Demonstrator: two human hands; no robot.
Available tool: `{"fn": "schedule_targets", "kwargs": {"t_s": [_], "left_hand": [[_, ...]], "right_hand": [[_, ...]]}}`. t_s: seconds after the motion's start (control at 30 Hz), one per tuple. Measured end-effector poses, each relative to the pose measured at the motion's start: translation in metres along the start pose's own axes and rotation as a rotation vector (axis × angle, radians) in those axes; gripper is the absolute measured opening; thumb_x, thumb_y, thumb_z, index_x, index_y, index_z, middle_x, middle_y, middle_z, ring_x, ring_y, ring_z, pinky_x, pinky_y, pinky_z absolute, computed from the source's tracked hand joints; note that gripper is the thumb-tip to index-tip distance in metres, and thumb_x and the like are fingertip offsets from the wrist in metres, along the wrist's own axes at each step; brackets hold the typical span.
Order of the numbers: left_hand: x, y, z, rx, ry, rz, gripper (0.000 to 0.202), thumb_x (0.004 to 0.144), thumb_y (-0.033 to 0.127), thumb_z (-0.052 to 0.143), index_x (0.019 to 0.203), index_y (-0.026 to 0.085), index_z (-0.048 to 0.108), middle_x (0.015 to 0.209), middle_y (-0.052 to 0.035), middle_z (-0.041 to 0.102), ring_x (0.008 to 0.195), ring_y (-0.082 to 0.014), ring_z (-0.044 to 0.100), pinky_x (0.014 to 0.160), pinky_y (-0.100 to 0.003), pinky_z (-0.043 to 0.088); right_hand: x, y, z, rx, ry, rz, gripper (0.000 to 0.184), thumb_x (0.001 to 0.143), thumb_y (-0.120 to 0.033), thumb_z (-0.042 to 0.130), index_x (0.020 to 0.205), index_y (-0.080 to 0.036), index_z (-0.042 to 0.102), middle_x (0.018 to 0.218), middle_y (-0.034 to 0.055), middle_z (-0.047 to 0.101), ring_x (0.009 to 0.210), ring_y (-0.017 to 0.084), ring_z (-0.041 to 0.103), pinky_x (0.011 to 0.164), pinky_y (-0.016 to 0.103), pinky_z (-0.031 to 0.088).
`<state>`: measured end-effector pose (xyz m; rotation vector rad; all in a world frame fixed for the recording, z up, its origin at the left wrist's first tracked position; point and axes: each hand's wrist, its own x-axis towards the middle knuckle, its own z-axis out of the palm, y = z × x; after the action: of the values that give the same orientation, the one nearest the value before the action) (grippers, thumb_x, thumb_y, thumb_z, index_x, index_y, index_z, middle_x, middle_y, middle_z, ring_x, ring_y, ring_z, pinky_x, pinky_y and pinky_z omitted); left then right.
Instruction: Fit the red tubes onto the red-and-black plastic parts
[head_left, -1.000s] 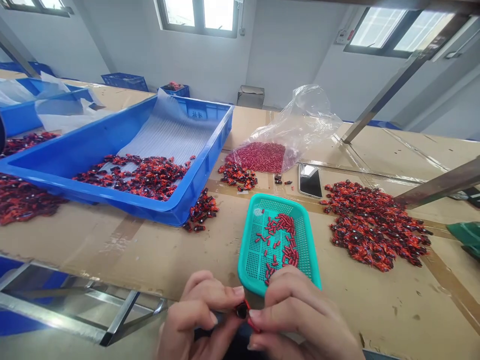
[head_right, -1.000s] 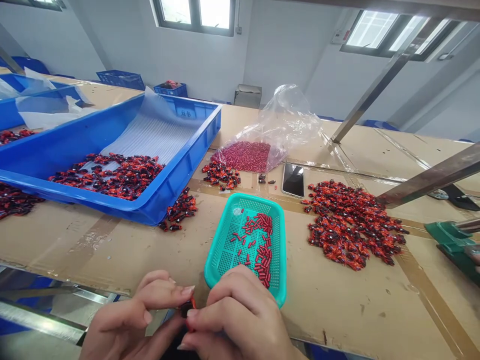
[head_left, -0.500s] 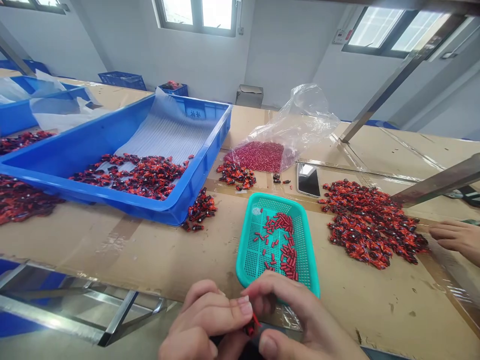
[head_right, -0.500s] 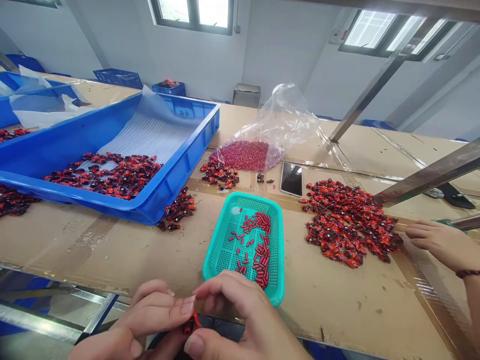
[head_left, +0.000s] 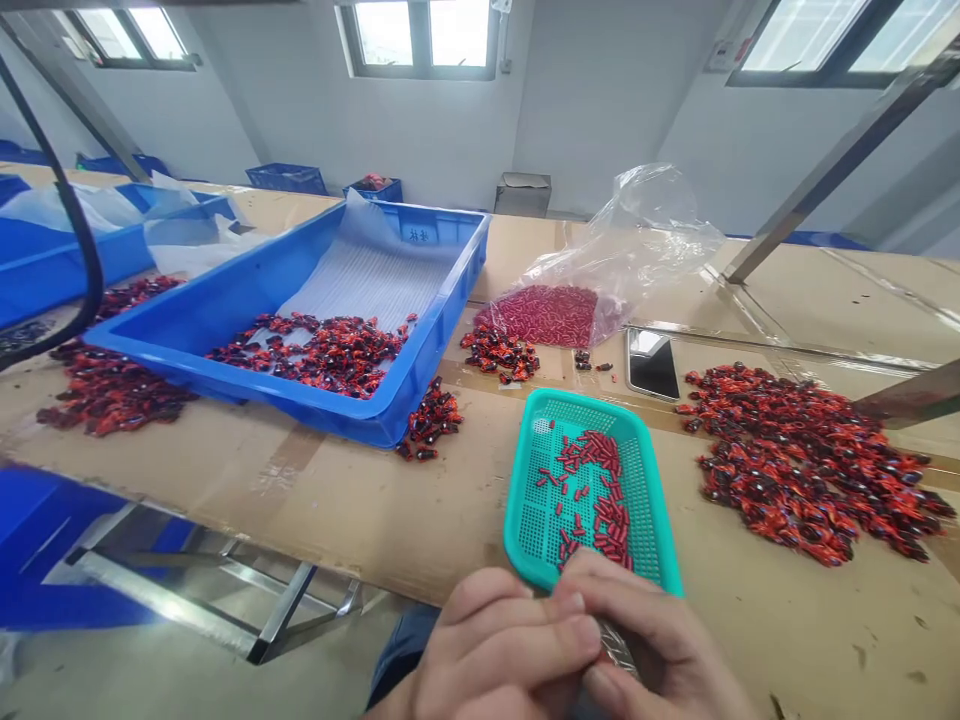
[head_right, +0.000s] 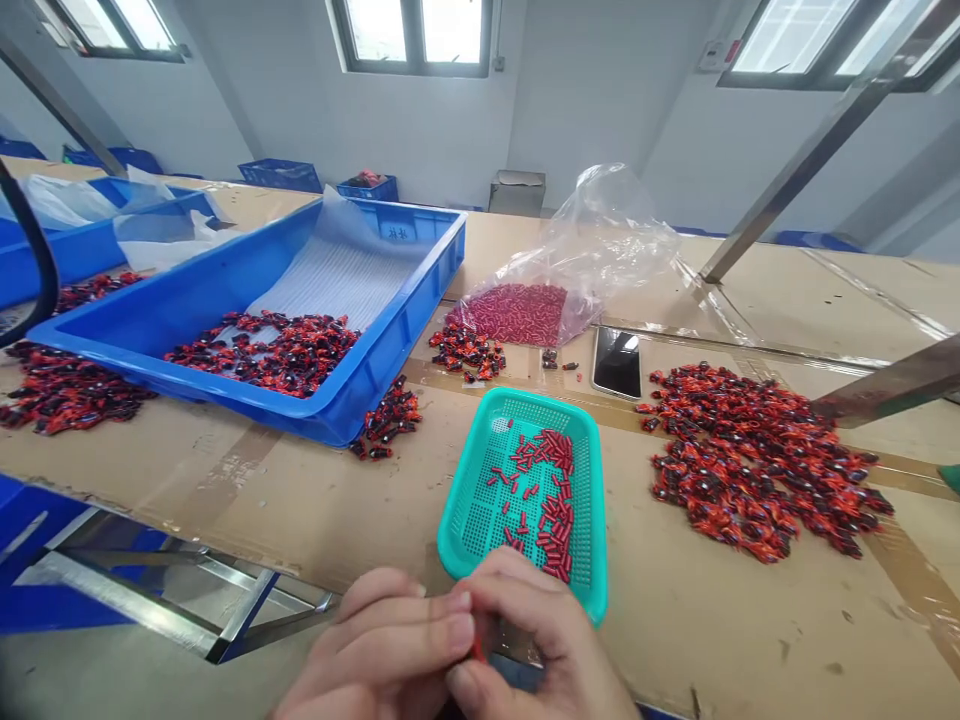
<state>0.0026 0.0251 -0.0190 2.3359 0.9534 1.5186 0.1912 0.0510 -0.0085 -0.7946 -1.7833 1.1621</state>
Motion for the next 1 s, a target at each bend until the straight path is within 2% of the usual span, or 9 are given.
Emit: {"fn": "schedule_targets", "kwargs": {"t_s": [0.13,0.23,0.37,0.47,0.53,0.63,0.8,0.9,1.0], "left_hand": [[0.013,-0.029,0.000,0.243,-0.023,-0.001,0.020,0.104,0.012,0.059,0.120,0.022,0.053,0.118,-0.0116,0.083,0.111,-0.0196,0.079,0.101,-0.035,0.056],[0.004,-0.071,-0.019,0.607,-0.106,-0.134,0.022,0.102,0.015,0.057,0.123,0.022,0.058,0.128,-0.0141,0.078,0.117,-0.0278,0.074,0.101,-0.043,0.053],[-0.017,-0.130,-0.042,0.702,-0.147,-0.196,0.024,0.101,0.020,0.055,0.122,0.019,0.069,0.112,-0.0163,0.081,0.105,-0.0372,0.071,0.088,-0.048,0.051],[-0.025,-0.154,-0.045,0.690,-0.173,-0.181,0.026,0.102,0.023,0.052,0.114,0.022,0.074,0.105,-0.0143,0.081,0.102,-0.0370,0.069,0.086,-0.048,0.050],[-0.026,-0.158,-0.044,0.668,-0.160,-0.160,0.026,0.102,0.027,0.051,0.109,0.023,0.075,0.102,-0.0134,0.081,0.098,-0.0361,0.069,0.086,-0.048,0.050],[-0.023,-0.150,-0.042,0.582,-0.137,-0.134,0.024,0.103,0.033,0.052,0.110,0.024,0.073,0.102,-0.0108,0.077,0.095,-0.0312,0.071,0.087,-0.044,0.053],[-0.010,-0.121,-0.039,0.244,-0.025,-0.213,0.016,0.098,0.026,0.064,0.112,0.024,0.072,0.101,-0.0038,0.065,0.089,-0.0187,0.070,0.082,-0.026,0.056],[-0.002,-0.101,-0.038,0.141,-0.033,-0.258,0.019,0.096,0.021,0.066,0.112,0.026,0.074,0.096,-0.0015,0.065,0.077,-0.0144,0.069,0.073,-0.022,0.057],[0.001,-0.083,-0.038,0.068,-0.051,-0.329,0.021,0.094,0.018,0.067,0.110,0.027,0.076,0.098,-0.0029,0.070,0.083,-0.0158,0.073,0.076,-0.021,0.060]], "right_hand": [[-0.015,0.014,-0.044,-0.453,0.249,0.023,0.021,0.101,-0.047,0.065,0.106,-0.029,0.075,0.090,0.0044,0.075,0.077,0.021,0.073,0.067,0.029,0.060],[-0.035,0.040,-0.104,-0.964,0.495,0.164,0.046,0.096,-0.066,0.059,0.100,-0.023,0.074,0.089,0.0107,0.075,0.075,0.029,0.070,0.071,0.043,0.058],[-0.057,0.076,-0.182,-1.367,0.596,0.356,0.074,0.094,-0.082,0.035,0.086,-0.019,0.073,0.079,0.0178,0.072,0.076,0.038,0.065,0.073,0.053,0.051],[-0.059,0.090,-0.208,-1.438,0.597,0.370,0.075,0.098,-0.076,0.030,0.091,-0.016,0.074,0.081,0.0178,0.072,0.078,0.036,0.064,0.076,0.052,0.050],[-0.052,0.089,-0.206,-1.465,0.601,0.329,0.072,0.102,-0.070,0.033,0.105,-0.011,0.074,0.091,0.0213,0.073,0.086,0.037,0.064,0.079,0.054,0.051],[-0.037,0.073,-0.174,-1.436,0.471,0.202,0.054,0.108,-0.054,0.038,0.116,-0.011,0.070,0.102,0.0215,0.074,0.095,0.035,0.065,0.083,0.049,0.053],[-0.007,0.042,-0.094,-1.334,0.008,0.037,0.020,0.108,-0.027,0.054,0.109,-0.027,0.074,0.104,0.0046,0.077,0.098,0.022,0.067,0.083,0.033,0.051],[0.008,0.040,-0.068,-1.396,-0.100,0.022,0.012,0.098,-0.015,0.068,0.100,-0.023,0.076,0.095,0.0060,0.078,0.095,0.027,0.066,0.077,0.037,0.046],[0.019,0.045,-0.060,-1.472,-0.138,0.019,0.020,0.089,-0.002,0.070,0.081,-0.019,0.074,0.080,0.0092,0.075,0.087,0.030,0.064,0.074,0.040,0.042]]}}
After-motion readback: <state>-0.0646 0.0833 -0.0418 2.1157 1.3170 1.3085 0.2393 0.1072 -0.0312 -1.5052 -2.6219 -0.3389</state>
